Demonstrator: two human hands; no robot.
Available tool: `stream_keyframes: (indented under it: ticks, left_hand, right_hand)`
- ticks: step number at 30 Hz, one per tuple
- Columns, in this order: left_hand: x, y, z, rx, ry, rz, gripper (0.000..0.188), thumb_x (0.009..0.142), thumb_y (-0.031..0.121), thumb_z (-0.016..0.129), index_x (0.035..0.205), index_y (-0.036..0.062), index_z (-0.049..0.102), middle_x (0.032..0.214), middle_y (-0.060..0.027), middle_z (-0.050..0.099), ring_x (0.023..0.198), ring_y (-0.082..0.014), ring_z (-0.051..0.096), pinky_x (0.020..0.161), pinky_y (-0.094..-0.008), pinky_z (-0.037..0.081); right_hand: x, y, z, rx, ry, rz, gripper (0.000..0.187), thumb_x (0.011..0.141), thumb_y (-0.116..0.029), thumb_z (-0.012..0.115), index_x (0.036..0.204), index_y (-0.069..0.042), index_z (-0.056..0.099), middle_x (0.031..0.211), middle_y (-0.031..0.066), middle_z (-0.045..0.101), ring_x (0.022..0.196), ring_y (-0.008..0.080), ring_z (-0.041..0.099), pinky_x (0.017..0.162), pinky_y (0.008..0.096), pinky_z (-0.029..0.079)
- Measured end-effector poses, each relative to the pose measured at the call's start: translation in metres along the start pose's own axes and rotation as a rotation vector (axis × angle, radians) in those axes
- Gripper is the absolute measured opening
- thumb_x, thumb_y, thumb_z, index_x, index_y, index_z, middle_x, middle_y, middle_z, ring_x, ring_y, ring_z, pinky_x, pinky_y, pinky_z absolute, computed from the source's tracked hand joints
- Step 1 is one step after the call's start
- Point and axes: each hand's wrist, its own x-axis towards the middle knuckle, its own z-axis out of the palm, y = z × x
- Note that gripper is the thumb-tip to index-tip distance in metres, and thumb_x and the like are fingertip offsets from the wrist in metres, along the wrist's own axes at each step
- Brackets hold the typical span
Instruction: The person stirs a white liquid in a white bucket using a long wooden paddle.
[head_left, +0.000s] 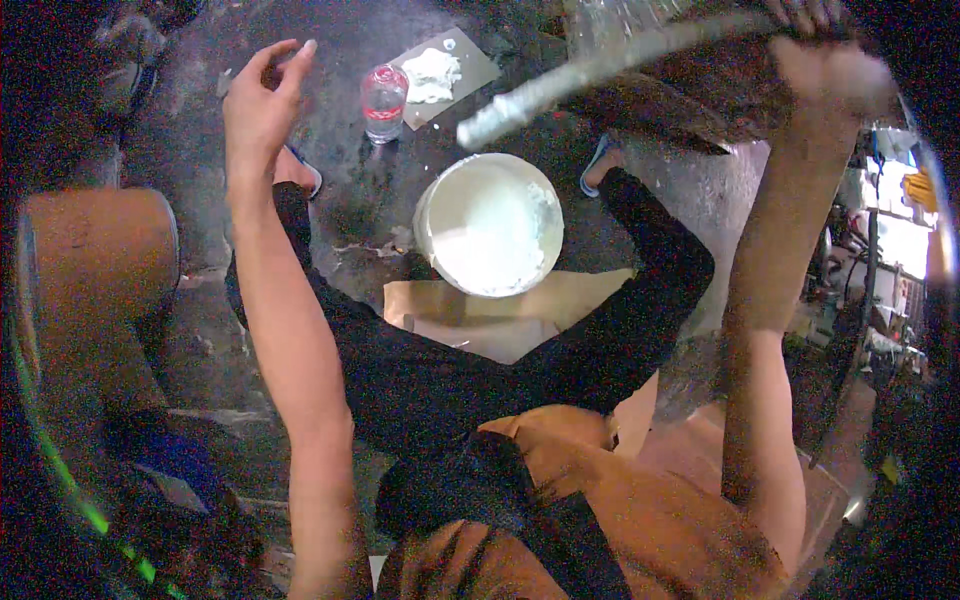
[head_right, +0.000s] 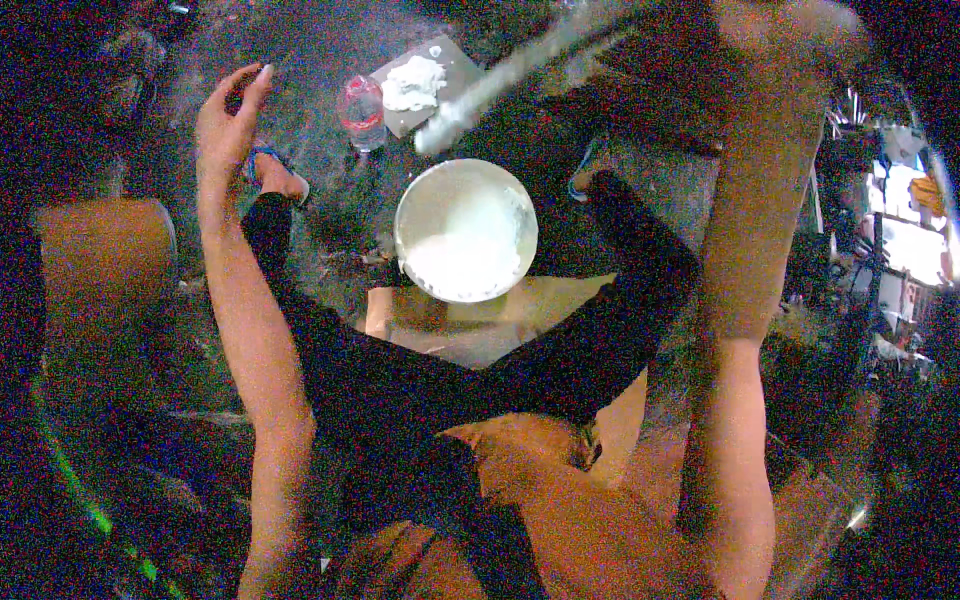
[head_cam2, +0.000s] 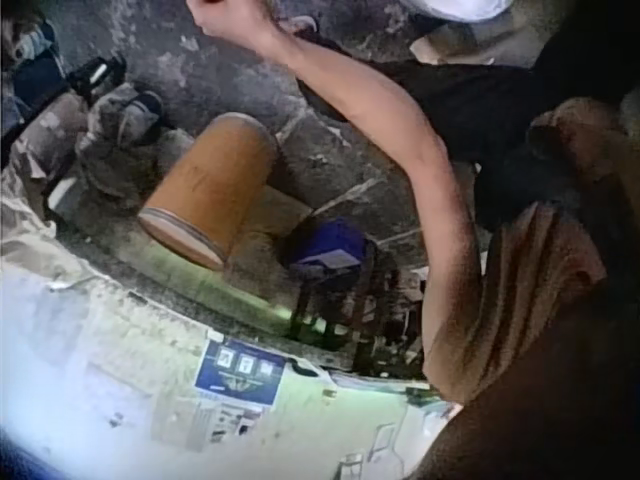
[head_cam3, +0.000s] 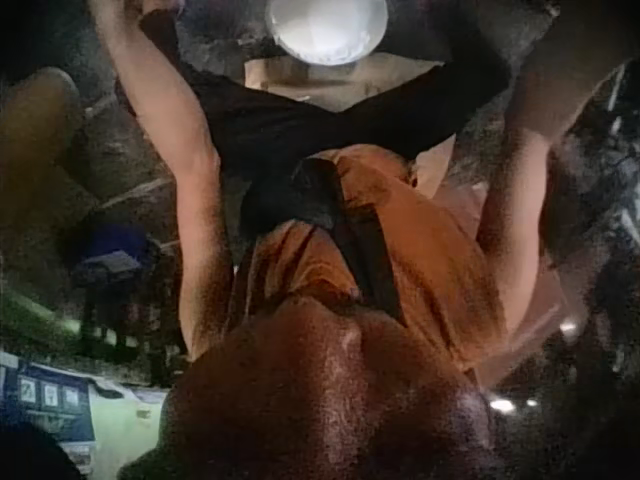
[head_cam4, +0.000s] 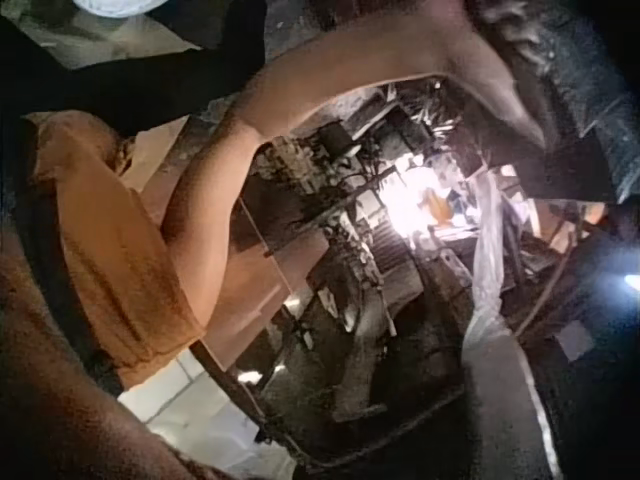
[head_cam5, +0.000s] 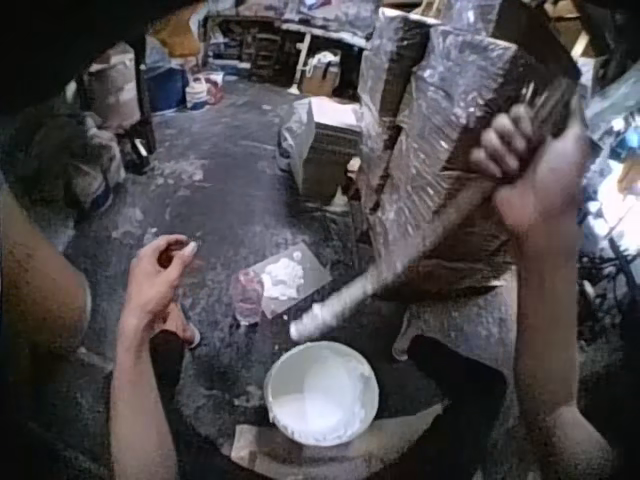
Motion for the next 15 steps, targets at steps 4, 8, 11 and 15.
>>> stream_keyframes:
  ticks: [4, 8, 11, 15]
  left_hand:
    - [-0.039, -0.029, -0.043, 0.117, 0.024, -0.097, 0.049, 0.081, 0.046, 0.067, 0.111, 0.0077, 0.066, 0.091, -0.0088, 0.069, 0.082, -0.0189, 0.065, 0.079, -0.0316, 0.049]
    - [-0.029, -0.03, -0.016, 0.029, -0.031, -0.071, 0.047, 0.082, 0.044, 0.067, 0.111, 0.0069, 0.066, 0.092, -0.0095, 0.069, 0.085, -0.0187, 0.065, 0.08, -0.0304, 0.048]
    - [-0.024, -0.021, -0.001, 0.02, -0.05, -0.011, 0.047, 0.082, 0.042, 0.067, 0.111, 0.0051, 0.066, 0.089, -0.0092, 0.068, 0.083, -0.0169, 0.063, 0.078, -0.0288, 0.048]
    - [-0.024, -0.016, -0.004, -0.017, -0.087, -0.059, 0.046, 0.083, 0.04, 0.068, 0.11, 0.0036, 0.066, 0.087, -0.0075, 0.067, 0.077, -0.0145, 0.06, 0.074, -0.0279, 0.047]
  right_hand:
    - [-0.075, 0.066, -0.042, 0.386, -0.233, 0.403, 0.063, 0.085, -0.071, 0.033, 0.066, -0.012, 0.043, 0.057, 0.0021, 0.036, 0.055, 0.018, 0.036, 0.059, 0.0361, 0.037]
    - [-0.181, 0.148, -0.052, 0.205, 0.467, 0.311, 0.069, 0.079, -0.081, 0.034, 0.064, -0.014, 0.038, 0.053, -0.0008, 0.033, 0.043, 0.0154, 0.033, 0.045, 0.03, 0.03]
    - [-0.242, 0.232, -0.06, 0.183, 0.829, 0.196, 0.065, 0.08, -0.079, 0.037, 0.067, -0.016, 0.038, 0.053, -0.0015, 0.034, 0.042, 0.0142, 0.036, 0.042, 0.0289, 0.031]
    - [-0.268, 0.246, -0.054, 0.155, 0.928, 0.361, 0.06, 0.084, -0.076, 0.036, 0.07, -0.017, 0.039, 0.052, -0.003, 0.034, 0.04, 0.0124, 0.035, 0.038, 0.0281, 0.03]
